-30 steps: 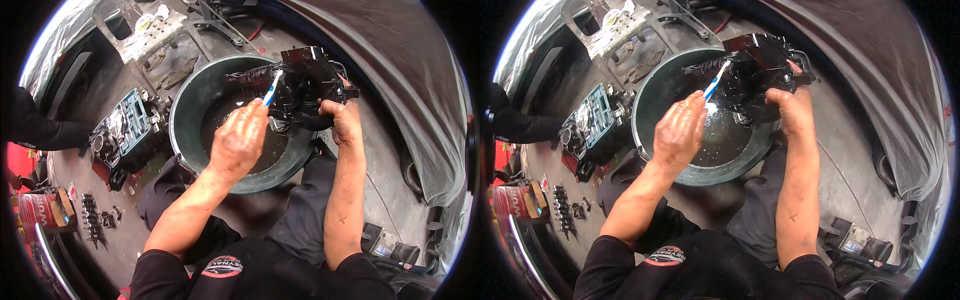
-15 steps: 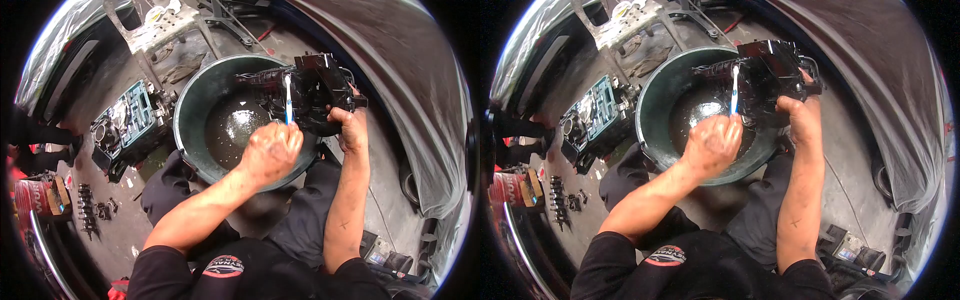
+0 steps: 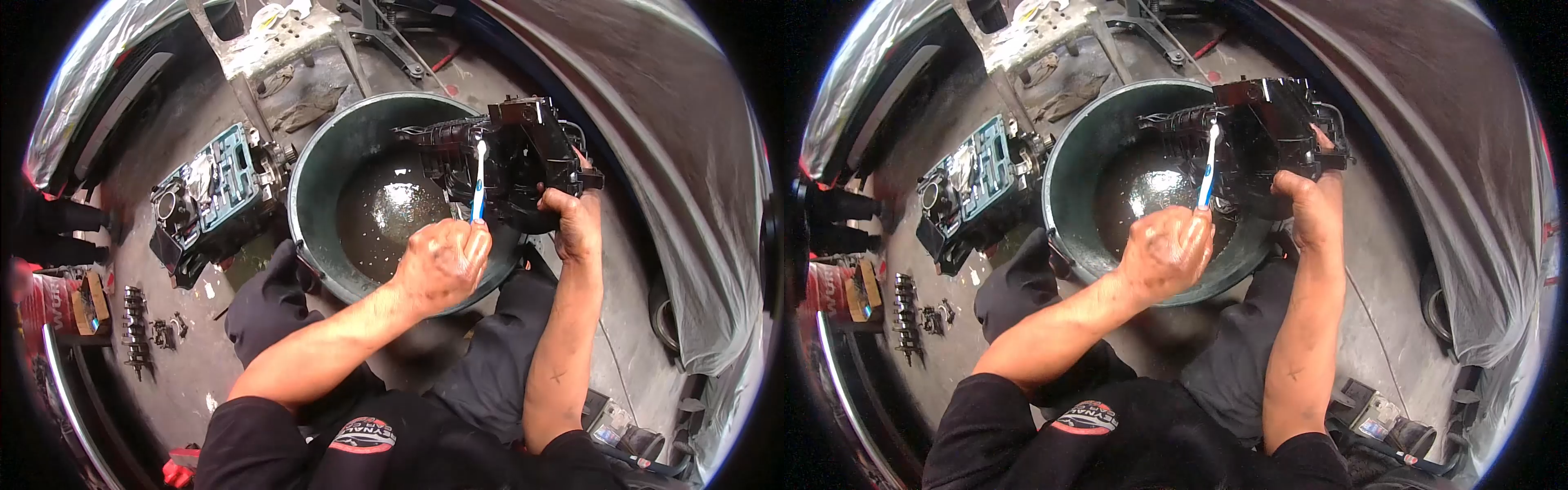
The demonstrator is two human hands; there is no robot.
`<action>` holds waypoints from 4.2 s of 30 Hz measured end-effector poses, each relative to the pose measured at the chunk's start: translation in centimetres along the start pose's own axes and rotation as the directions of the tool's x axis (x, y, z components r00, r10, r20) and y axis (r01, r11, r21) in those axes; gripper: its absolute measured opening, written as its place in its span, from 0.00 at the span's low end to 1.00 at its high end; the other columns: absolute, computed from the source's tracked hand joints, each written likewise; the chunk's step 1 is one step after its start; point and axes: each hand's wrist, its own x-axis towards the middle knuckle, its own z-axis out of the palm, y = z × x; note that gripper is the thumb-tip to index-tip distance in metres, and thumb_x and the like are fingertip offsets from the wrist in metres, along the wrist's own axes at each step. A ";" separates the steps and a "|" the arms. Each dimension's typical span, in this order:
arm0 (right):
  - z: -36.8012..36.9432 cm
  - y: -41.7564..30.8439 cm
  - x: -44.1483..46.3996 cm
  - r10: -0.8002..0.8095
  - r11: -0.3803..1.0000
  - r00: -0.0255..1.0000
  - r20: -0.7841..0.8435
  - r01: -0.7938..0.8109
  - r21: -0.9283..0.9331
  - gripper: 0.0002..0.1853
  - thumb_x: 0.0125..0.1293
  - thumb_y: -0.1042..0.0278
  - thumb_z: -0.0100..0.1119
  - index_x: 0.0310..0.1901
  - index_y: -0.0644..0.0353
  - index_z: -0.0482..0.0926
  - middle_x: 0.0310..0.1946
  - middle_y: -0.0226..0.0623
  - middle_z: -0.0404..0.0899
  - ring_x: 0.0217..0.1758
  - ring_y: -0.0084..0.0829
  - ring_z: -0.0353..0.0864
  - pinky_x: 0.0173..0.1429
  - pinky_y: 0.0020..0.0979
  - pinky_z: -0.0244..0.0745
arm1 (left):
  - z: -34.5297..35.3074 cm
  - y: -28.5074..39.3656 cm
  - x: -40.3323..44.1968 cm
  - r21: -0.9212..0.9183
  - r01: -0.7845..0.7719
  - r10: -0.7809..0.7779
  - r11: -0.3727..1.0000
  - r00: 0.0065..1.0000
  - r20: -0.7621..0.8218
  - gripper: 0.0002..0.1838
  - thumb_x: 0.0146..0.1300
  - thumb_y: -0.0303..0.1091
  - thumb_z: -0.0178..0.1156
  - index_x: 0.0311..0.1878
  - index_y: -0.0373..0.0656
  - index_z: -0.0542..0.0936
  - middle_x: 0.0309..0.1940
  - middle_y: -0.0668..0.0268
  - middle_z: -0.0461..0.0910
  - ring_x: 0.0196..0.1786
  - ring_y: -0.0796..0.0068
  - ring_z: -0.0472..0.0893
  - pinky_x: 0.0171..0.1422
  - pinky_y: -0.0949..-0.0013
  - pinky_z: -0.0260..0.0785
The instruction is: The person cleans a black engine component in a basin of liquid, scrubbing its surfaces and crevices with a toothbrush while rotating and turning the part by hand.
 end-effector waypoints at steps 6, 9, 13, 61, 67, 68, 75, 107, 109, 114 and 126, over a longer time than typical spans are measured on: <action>0.1 0.0 -0.3 -0.022 1.000 1.000 -0.016 0.022 -0.010 0.43 0.38 0.82 0.60 0.66 0.63 0.71 0.39 0.36 0.80 0.36 0.28 0.80 0.41 0.29 0.77 | 1.3 -1.1 0.9 -0.077 0.054 -0.061 0.996 0.993 -0.098 0.05 0.59 0.22 0.63 0.34 0.40 0.75 0.23 0.62 0.73 0.25 0.63 0.78 0.28 0.63 0.73; 0.1 -0.9 -0.1 0.006 1.000 1.000 -0.019 -0.006 -0.012 0.43 0.38 0.80 0.58 0.66 0.64 0.70 0.37 0.36 0.80 0.34 0.27 0.78 0.39 0.27 0.76 | 0.3 -0.6 1.1 -0.029 0.086 -0.087 0.996 0.996 -0.023 0.05 0.60 0.23 0.62 0.35 0.40 0.75 0.23 0.60 0.75 0.26 0.61 0.78 0.29 0.63 0.74; 0.1 -0.4 -0.5 0.008 1.000 1.000 -0.002 -0.008 -0.030 0.41 0.39 0.79 0.57 0.64 0.65 0.71 0.36 0.35 0.79 0.34 0.26 0.77 0.40 0.26 0.75 | 2.0 -2.2 1.9 -0.022 0.135 -0.136 0.991 0.986 -0.097 0.04 0.61 0.25 0.63 0.36 0.38 0.77 0.24 0.60 0.75 0.27 0.61 0.80 0.28 0.61 0.74; -1.0 -0.4 0.1 0.016 1.000 1.000 0.018 -0.015 -0.024 0.32 0.39 0.80 0.57 0.55 0.63 0.76 0.35 0.35 0.81 0.34 0.26 0.79 0.41 0.27 0.75 | 2.0 -2.3 0.1 0.045 0.312 -0.315 0.949 0.946 0.074 0.07 0.62 0.23 0.58 0.43 0.38 0.74 0.26 0.57 0.77 0.27 0.54 0.80 0.28 0.55 0.74; -0.6 -0.7 -0.2 0.031 0.999 0.999 0.019 -0.030 -0.044 0.33 0.39 0.79 0.55 0.56 0.63 0.76 0.37 0.34 0.80 0.36 0.27 0.79 0.40 0.25 0.75 | 2.7 -3.1 0.7 0.024 0.244 -0.244 0.969 0.970 0.012 0.10 0.64 0.25 0.59 0.47 0.33 0.75 0.25 0.57 0.76 0.26 0.55 0.80 0.23 0.54 0.71; -0.6 -0.8 -0.3 0.029 0.999 0.999 0.023 -0.028 -0.042 0.33 0.39 0.79 0.55 0.55 0.63 0.76 0.37 0.34 0.80 0.36 0.26 0.79 0.40 0.25 0.75 | 2.0 -2.1 0.4 0.033 0.301 -0.302 0.953 0.949 0.093 0.11 0.63 0.26 0.59 0.48 0.33 0.74 0.25 0.57 0.77 0.26 0.55 0.81 0.24 0.53 0.72; 0.2 -0.1 -0.2 -0.021 1.000 0.999 -0.030 0.021 -0.020 0.44 0.37 0.80 0.58 0.66 0.65 0.70 0.34 0.36 0.79 0.30 0.27 0.78 0.36 0.28 0.75 | 3.9 -4.0 0.6 0.040 0.469 -0.470 0.882 0.875 0.119 0.08 0.73 0.33 0.50 0.41 0.39 0.72 0.25 0.53 0.78 0.27 0.47 0.79 0.29 0.50 0.73; 5.4 1.7 -3.8 0.047 0.978 0.986 -0.161 -0.078 -0.192 0.46 0.45 0.81 0.70 0.71 0.53 0.65 0.65 0.40 0.66 0.67 0.39 0.75 0.70 0.34 0.72 | 19.4 -26.9 -29.5 0.599 0.697 -0.791 0.394 -0.075 0.607 0.21 0.67 0.40 0.56 0.55 0.33 0.76 0.37 0.49 0.85 0.38 0.51 0.85 0.45 0.51 0.75; 5.2 1.4 -4.0 0.053 0.969 0.990 -0.133 -0.083 -0.233 0.47 0.46 0.85 0.68 0.72 0.55 0.64 0.69 0.38 0.63 0.68 0.37 0.74 0.69 0.33 0.74 | 19.8 -28.1 -29.5 0.598 0.708 -0.788 0.376 -0.095 0.609 0.21 0.67 0.40 0.56 0.55 0.33 0.76 0.37 0.50 0.85 0.38 0.52 0.85 0.44 0.52 0.75; 6.3 1.6 -3.7 0.118 0.992 0.988 -0.103 -0.113 0.046 0.46 0.47 0.89 0.64 0.72 0.56 0.64 0.68 0.36 0.62 0.70 0.33 0.72 0.68 0.32 0.75 | 23.7 -23.0 -30.0 0.552 0.754 -0.780 0.355 -0.086 0.619 0.20 0.67 0.41 0.57 0.54 0.34 0.77 0.36 0.51 0.85 0.36 0.54 0.85 0.41 0.54 0.75; 7.3 2.6 -4.8 0.027 0.972 0.987 -0.156 -0.062 -0.226 0.46 0.45 0.81 0.67 0.70 0.48 0.66 0.57 0.44 0.70 0.62 0.52 0.73 0.68 0.44 0.71 | 19.8 -21.2 -23.3 0.314 0.879 -0.753 0.358 0.073 0.654 0.20 0.67 0.42 0.59 0.53 0.36 0.77 0.34 0.55 0.84 0.32 0.60 0.84 0.34 0.59 0.74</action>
